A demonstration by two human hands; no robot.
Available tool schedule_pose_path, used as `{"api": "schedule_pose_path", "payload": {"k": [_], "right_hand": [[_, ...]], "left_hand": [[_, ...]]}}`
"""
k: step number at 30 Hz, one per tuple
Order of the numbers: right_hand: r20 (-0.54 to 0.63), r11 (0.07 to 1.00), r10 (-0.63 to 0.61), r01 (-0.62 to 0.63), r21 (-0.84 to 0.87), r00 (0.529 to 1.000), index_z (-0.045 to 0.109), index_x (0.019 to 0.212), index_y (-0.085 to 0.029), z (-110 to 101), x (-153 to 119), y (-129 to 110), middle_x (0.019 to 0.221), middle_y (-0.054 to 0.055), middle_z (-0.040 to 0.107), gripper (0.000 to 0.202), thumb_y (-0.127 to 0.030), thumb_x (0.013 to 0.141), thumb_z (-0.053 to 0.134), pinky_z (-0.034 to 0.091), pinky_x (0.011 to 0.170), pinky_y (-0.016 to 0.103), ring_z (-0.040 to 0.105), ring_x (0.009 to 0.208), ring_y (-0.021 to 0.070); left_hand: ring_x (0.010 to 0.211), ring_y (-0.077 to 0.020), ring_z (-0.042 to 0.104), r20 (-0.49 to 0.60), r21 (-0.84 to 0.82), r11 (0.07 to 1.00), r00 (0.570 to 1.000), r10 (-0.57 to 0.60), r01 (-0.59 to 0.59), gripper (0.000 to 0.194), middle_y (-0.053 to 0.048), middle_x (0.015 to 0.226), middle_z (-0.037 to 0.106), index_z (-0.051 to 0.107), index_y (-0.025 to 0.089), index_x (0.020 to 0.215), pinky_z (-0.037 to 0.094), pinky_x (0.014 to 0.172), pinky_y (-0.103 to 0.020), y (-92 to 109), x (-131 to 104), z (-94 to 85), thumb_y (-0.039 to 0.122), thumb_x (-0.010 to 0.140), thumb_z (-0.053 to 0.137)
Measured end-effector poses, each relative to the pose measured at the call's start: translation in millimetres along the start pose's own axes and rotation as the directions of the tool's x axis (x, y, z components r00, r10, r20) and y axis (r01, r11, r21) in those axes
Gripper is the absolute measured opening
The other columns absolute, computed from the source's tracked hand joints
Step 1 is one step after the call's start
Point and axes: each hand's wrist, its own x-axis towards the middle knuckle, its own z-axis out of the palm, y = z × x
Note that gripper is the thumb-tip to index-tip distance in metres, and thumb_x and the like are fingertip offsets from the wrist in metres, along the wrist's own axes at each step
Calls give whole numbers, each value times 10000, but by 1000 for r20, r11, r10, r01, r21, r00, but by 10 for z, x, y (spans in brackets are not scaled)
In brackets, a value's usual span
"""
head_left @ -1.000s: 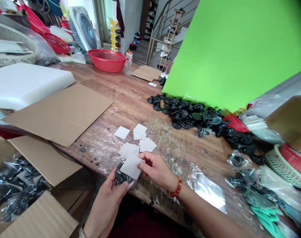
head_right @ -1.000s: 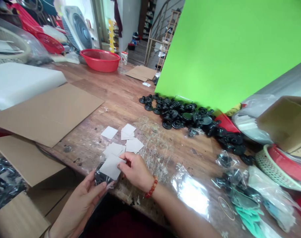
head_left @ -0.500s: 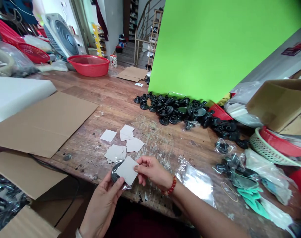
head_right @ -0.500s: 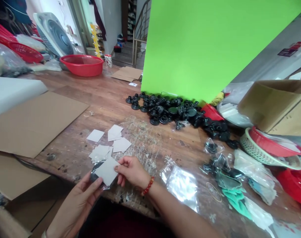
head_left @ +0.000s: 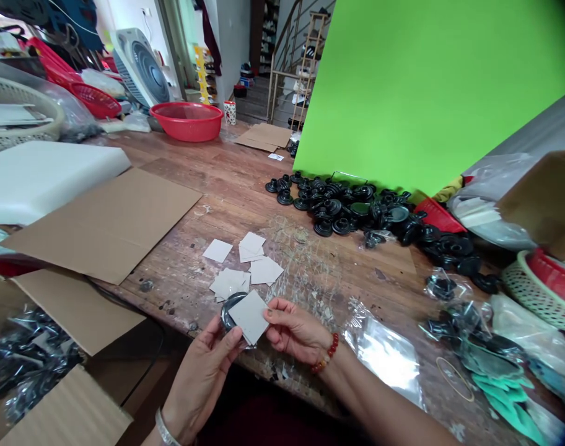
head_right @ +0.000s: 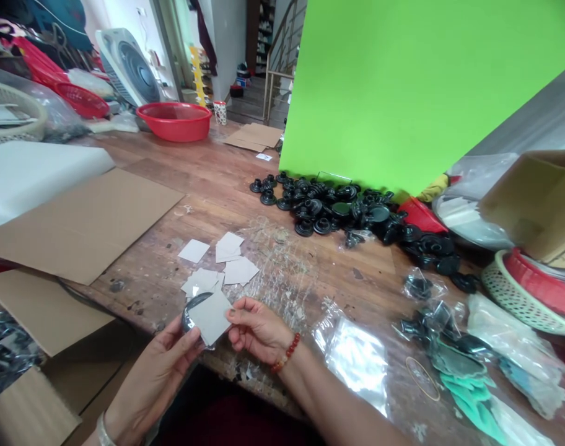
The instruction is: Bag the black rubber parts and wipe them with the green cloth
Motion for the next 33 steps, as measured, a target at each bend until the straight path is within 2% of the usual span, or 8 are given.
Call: {"api": "schedule_pose_path", "payload": {"k": [11, 19, 23, 28, 31, 33], "right_hand": [[-36, 997, 40, -37, 70, 999, 500, 786, -170, 92, 101, 78, 529, -52, 595, 431, -298, 616, 874, 390, 366, 125, 526, 416, 57], [-33, 993, 30, -26, 117, 999, 493, 785, -179, 138, 140, 88, 524, -65, 588, 458, -297, 585, 888, 406, 364, 127, 523, 404, 59], [-50, 998, 3, -6, -58, 999, 521, 782, -153, 162, 124, 80, 553, -16, 634, 443, -333, 588, 877, 513, 443, 178, 608, 475, 101], [-133, 930, -189, 134, -342, 973, 564, 776, -124, 251, 95, 125, 601, 15, 657, 453, -413, 578, 851, 535, 481, 222, 634, 514, 125], [-161, 856, -278, 168, -489, 947, 574, 784, -131, 236, 110, 95, 557, 1, 630, 419, -452, 631, 795, 490, 448, 220, 594, 464, 119], [-181, 809, -325, 174, -562, 928, 573, 800, -140, 181, 129, -6, 555, 6, 621, 371, -457, 691, 733, 484, 455, 247, 580, 457, 131]], "left_hand": [[1059, -187, 632, 58, -15, 998, 996, 67, -66, 428, -59, 1180, 685, 652, 243, 1195, 534, 870, -229, 27, 66, -138, 202, 777, 735], [1033, -194, 646, 67, -40, 997, 996, 63, -60, 441, -64, 1164, 694, 652, 231, 1197, 527, 893, -262, 77, 66, -158, 233, 766, 744], [1052, -199, 639, 18, 108, 984, 990, 141, -143, 511, -47, 1144, 707, 641, 215, 1213, 483, 962, -272, 65, 70, -181, 267, 723, 776], [1052, -190, 636, -158, 288, 936, 953, 257, -205, 555, -19, 1102, 727, 655, 184, 1182, 486, 927, -221, 6, 75, -216, 319, 663, 800], [984, -183, 658, -242, 284, 940, 934, 262, -190, 563, -18, 1048, 742, 637, 167, 1202, 512, 869, -222, 17, 83, -226, 315, 676, 774], [981, -192, 661, -295, 210, 962, 926, 234, -176, 566, -20, 1022, 745, 626, 156, 1207, 523, 851, -233, 60, 93, -225, 292, 673, 758]]}}
